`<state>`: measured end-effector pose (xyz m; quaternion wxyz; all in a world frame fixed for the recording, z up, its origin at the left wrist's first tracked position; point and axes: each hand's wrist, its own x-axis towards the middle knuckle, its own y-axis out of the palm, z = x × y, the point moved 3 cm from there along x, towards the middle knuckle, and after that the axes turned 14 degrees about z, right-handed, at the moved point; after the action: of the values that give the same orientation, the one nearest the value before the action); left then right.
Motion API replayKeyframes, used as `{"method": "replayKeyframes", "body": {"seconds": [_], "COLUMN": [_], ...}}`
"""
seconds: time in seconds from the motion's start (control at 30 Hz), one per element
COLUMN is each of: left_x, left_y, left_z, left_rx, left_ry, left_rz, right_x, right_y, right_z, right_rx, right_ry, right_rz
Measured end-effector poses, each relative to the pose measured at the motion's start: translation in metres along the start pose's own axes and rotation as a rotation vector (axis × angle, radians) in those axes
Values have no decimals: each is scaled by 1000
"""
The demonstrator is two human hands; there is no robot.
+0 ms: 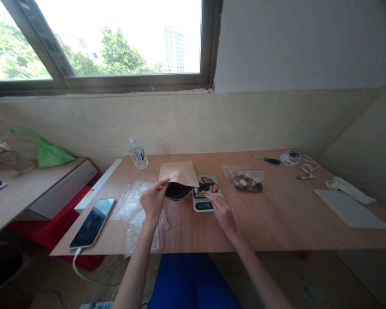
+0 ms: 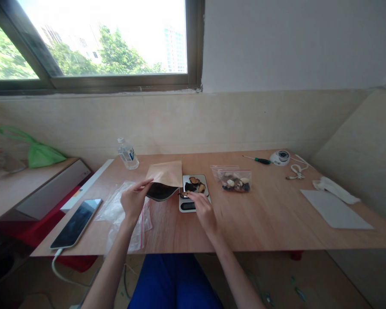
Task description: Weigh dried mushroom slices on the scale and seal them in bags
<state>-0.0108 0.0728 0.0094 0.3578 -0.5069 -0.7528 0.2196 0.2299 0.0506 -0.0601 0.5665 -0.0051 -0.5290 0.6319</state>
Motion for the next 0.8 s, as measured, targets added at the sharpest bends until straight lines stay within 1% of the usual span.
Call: {"method": "replayKeyframes", "body": {"seconds": [0.07, 0.13, 0.23, 0.33, 0.43, 0.5, 0.53, 0.6, 0.67, 0.73, 0.8], "left_x": [0, 0, -1, -2, -3, -4, -5, -6, -8, -9, -10], "left_y": [0, 0, -1, 0, 1, 2, 3, 3, 4, 4, 5], "left_z": [0, -1, -1, -1, -2, -2, -2, -1, 0, 1, 1], "left_rx": [8, 12, 11, 15, 19, 8, -1, -14, -20, -30, -36], "left_ry": [4, 5, 1, -3, 2, 10, 11, 7, 2, 4, 7], "left_rz": [-2, -3, 0, 14, 25, 27, 28, 27, 27, 32, 37], "right_x": [7, 11, 14, 16, 16, 18, 20, 28, 39, 51, 62], "right_y": [7, 14, 21, 20, 11, 6, 5, 7, 16, 29, 43], "right_z": [-8, -16, -28, -29, -9, 14, 27, 53, 72, 83, 87], "right_rx": [-16, -46, -101, -117, -106, -96, -86, -46, -11, -39, -132], "right_ry": [-36, -50, -19, 3, -15, -61, -98, -164, -167, -105, 4], "right_rz": [93, 153, 149, 126, 65, 37, 45, 115, 216, 311, 394]}}
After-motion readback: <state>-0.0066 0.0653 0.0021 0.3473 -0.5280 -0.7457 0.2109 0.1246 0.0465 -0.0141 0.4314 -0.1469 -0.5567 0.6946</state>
